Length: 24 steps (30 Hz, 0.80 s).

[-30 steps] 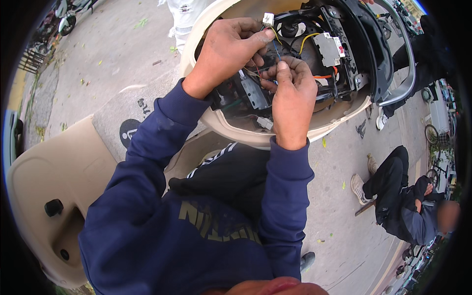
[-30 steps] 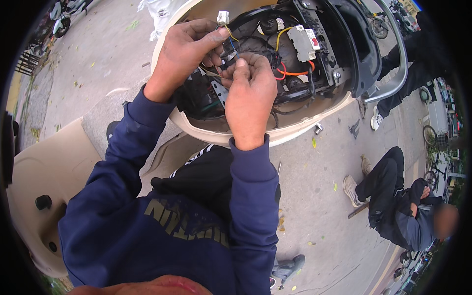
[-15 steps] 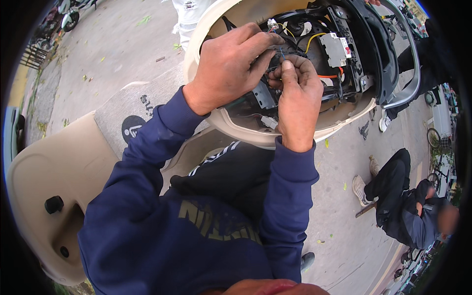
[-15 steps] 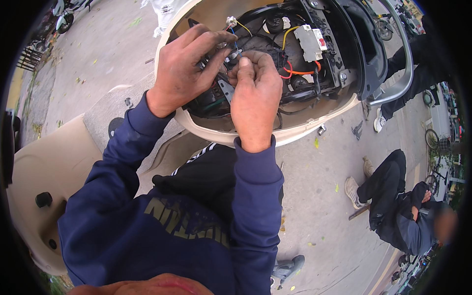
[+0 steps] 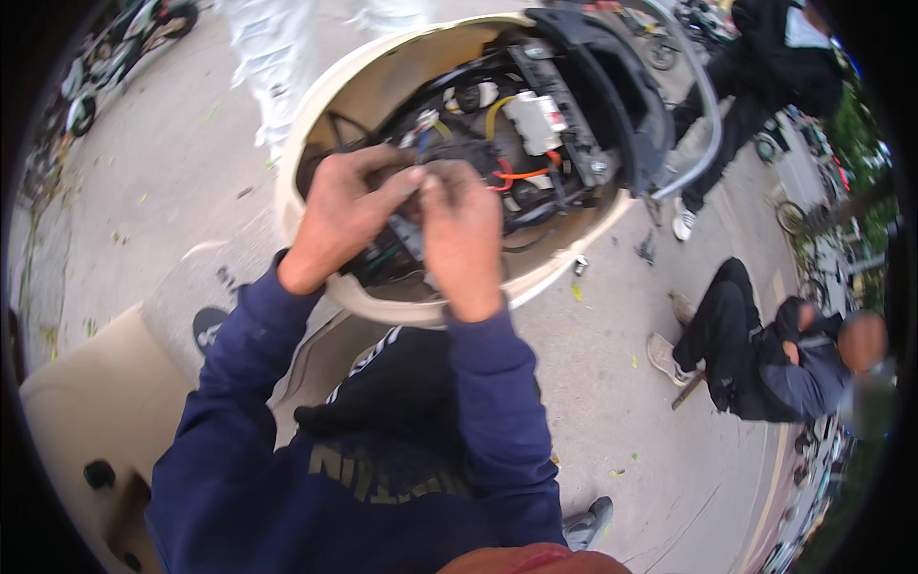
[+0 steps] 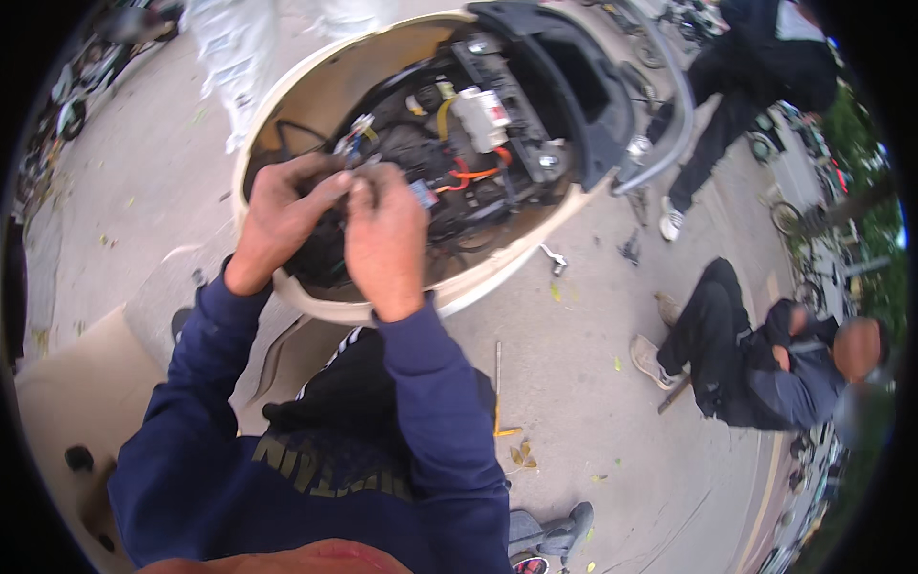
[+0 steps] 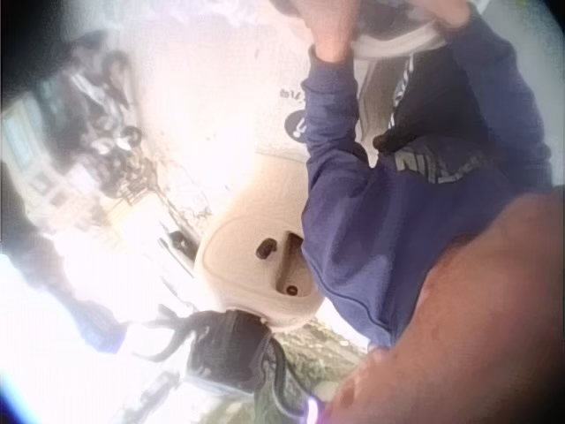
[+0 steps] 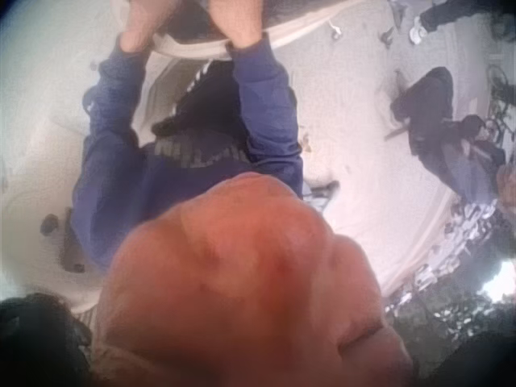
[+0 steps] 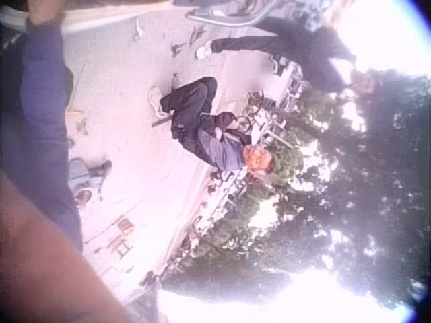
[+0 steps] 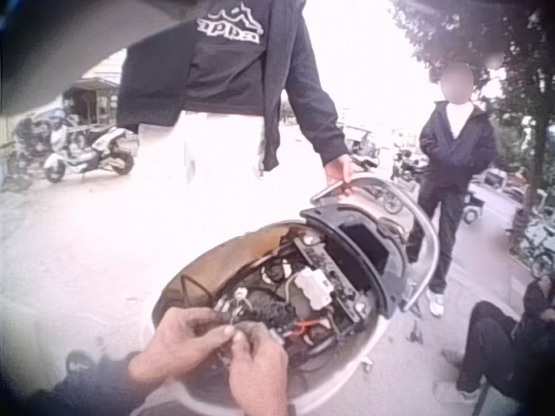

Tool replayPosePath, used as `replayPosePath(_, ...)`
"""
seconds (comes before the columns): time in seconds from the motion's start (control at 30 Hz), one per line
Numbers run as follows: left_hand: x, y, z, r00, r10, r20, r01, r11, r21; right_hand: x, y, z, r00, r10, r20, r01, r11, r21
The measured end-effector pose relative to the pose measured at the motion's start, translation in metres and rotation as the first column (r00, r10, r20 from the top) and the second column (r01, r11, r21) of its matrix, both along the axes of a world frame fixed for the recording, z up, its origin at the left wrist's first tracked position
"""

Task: The person works on the internal electronics of a scooter, connecting and adjusting wires and components inside the open storage compartment. They handle a small circuit board and various wires, making connections and repositioning parts within the compartment.

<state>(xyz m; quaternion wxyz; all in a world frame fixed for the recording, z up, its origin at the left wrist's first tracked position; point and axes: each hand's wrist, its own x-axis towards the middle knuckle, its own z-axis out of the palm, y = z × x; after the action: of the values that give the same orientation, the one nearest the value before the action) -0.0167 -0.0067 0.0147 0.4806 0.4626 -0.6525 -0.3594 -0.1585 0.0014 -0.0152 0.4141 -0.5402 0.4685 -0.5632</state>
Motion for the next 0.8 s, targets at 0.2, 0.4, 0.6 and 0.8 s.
replayPosePath(0.2,0.010,-0.007,-0.017,0.985,0.040,-0.169,-0.030,0.998,0.058,0.011,-0.003,-0.001,0.991,-0.075,-0.114,0.063,0.992,-0.108)
replayPosePath(0.4,0.003,-0.008,0.003,0.972,0.070,0.222,-0.023,0.977,-0.211,0.009,-0.007,-0.007,0.990,-0.098,-0.101,0.088,0.991,-0.098)
replayPosePath(0.6,0.017,-0.014,0.026,0.911,-0.039,0.411,0.111,0.982,-0.153,0.009,0.000,0.008,0.980,-0.105,-0.169,0.094,0.993,-0.072)
replayPosePath(0.8,0.026,-0.020,0.030,0.872,-0.166,0.462,0.182,0.983,0.009,0.008,0.005,0.014,0.982,-0.091,-0.168,0.085,0.995,-0.045)
